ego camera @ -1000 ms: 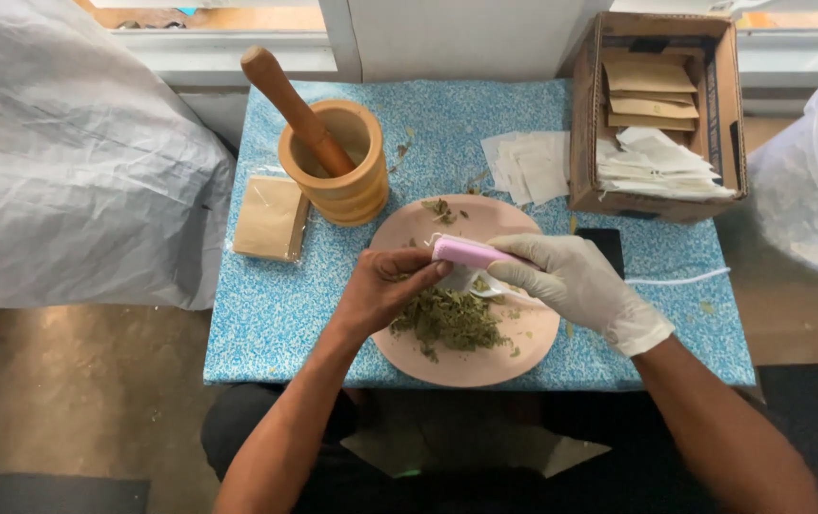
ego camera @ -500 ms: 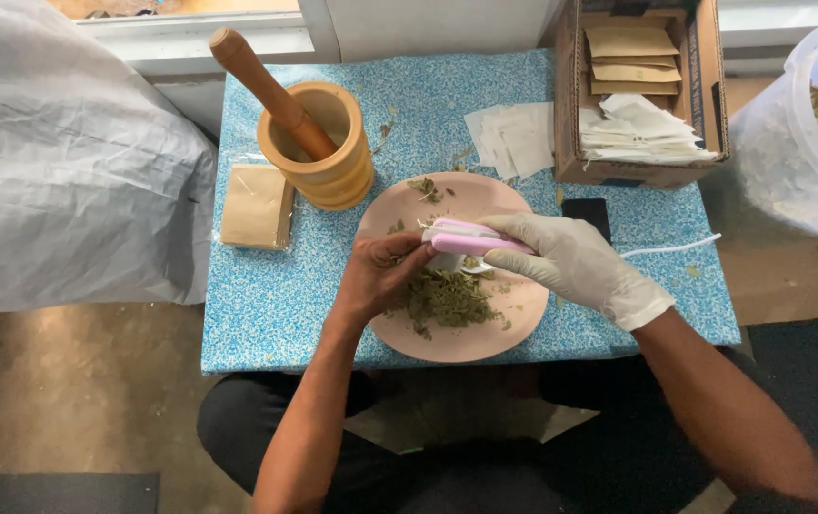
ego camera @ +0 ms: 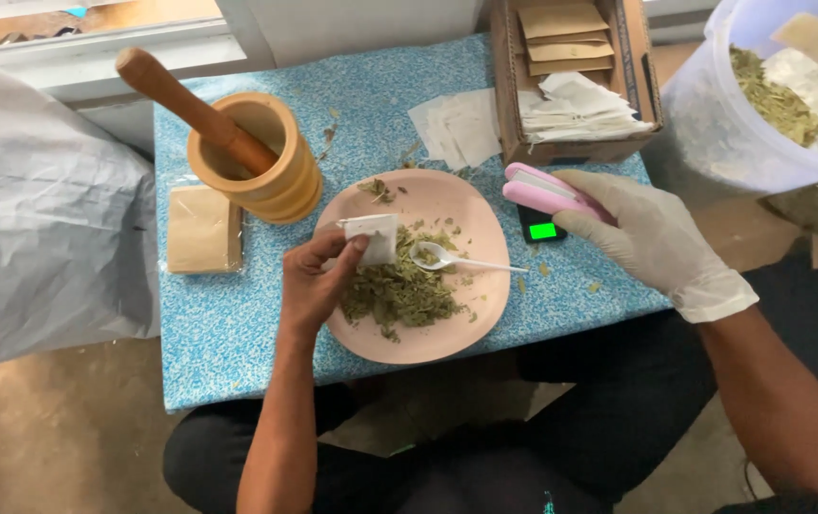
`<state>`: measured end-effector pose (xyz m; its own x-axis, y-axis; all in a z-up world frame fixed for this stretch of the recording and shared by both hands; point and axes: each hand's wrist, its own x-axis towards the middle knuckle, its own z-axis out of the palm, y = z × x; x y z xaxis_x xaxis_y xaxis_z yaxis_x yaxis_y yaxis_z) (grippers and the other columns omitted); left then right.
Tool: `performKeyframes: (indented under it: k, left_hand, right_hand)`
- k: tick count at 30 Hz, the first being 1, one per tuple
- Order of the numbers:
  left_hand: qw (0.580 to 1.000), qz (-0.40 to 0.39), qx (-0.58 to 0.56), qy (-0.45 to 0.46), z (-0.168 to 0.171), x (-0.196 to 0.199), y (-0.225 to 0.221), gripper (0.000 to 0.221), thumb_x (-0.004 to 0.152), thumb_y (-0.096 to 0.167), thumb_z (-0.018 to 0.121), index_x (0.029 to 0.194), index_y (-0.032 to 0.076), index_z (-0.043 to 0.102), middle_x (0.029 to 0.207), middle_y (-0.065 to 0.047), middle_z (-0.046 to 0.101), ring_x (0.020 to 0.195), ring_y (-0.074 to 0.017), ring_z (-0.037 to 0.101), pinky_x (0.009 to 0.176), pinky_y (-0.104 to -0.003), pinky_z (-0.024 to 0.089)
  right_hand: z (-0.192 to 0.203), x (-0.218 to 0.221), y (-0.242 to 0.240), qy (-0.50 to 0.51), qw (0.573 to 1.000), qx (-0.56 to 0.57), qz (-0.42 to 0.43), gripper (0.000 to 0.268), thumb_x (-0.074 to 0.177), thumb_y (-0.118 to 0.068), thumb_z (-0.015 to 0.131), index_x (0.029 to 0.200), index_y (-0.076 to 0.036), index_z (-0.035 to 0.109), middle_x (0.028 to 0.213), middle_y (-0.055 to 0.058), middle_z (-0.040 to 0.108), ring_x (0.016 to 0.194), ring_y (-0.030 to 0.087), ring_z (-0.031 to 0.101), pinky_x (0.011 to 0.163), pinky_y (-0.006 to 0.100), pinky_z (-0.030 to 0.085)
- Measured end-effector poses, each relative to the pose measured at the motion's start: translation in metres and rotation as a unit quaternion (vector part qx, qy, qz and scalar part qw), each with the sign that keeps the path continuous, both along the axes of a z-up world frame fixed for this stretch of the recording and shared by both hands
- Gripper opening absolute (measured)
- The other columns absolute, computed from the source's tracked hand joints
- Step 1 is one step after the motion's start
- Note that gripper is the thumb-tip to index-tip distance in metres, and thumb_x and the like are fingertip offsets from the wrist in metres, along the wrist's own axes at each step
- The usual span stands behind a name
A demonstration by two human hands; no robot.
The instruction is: Filling small tea bags with loose tea, weighing them on a digital scale, and sealing them with a heat sealer.
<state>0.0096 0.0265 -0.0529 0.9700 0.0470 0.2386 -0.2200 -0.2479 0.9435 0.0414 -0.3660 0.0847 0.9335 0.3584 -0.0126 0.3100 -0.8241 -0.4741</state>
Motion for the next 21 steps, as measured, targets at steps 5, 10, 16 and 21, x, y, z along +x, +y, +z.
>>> performKeyframes:
  k: [5,10,16,21]
  left_hand:
    - [1.0,0.002,-0.007,-0.027,-0.018,0.003,0.011,0.028,0.106,0.029,0.078,0.117,0.003,0.084,0.103,-0.01,0.085,0.086,-0.0165,0.076,0.065,-0.029,0.061]
    - [0.999,0.019,-0.02,-0.04,-0.03,0.003,0.015,0.028,0.106,0.027,0.079,0.115,0.002,0.084,0.105,-0.011,0.085,0.09,-0.0165,0.075,0.066,-0.03,0.059]
    - [0.996,0.058,0.033,-0.06,-0.03,-0.001,0.016,0.027,0.106,0.03,0.079,0.113,0.005,0.086,0.104,-0.005,0.085,0.083,-0.0114,0.071,0.058,-0.029,0.05]
    - [0.996,0.066,0.031,-0.057,-0.034,-0.004,0.018,0.027,0.105,0.029,0.079,0.111,0.003,0.086,0.099,-0.007,0.085,0.084,-0.0139,0.076,0.055,-0.029,0.057]
  right_hand:
    - [-0.028,-0.004,-0.041,-0.034,0.993,-0.074,-0.085,0.057,0.11,-0.05,0.062,0.158,-0.02,0.069,0.108,0.007,0.076,0.101,0.03,0.066,0.082,0.048,0.048]
    - [-0.066,0.001,-0.068,-0.073,0.988,-0.097,-0.098,0.05,0.109,-0.045,0.067,0.145,-0.011,0.077,0.124,0.017,0.071,0.109,0.035,0.067,0.076,0.056,0.054]
    - [-0.111,0.004,-0.097,-0.084,0.972,-0.137,-0.17,0.058,0.106,-0.05,0.073,0.15,-0.012,0.072,0.131,0.014,0.064,0.121,0.035,0.065,0.08,0.064,0.058]
    - [-0.118,0.002,-0.093,-0.121,0.965,-0.182,-0.146,0.04,0.105,-0.046,0.076,0.128,-0.013,0.076,0.123,0.017,0.07,0.108,0.04,0.068,0.065,0.06,0.058]
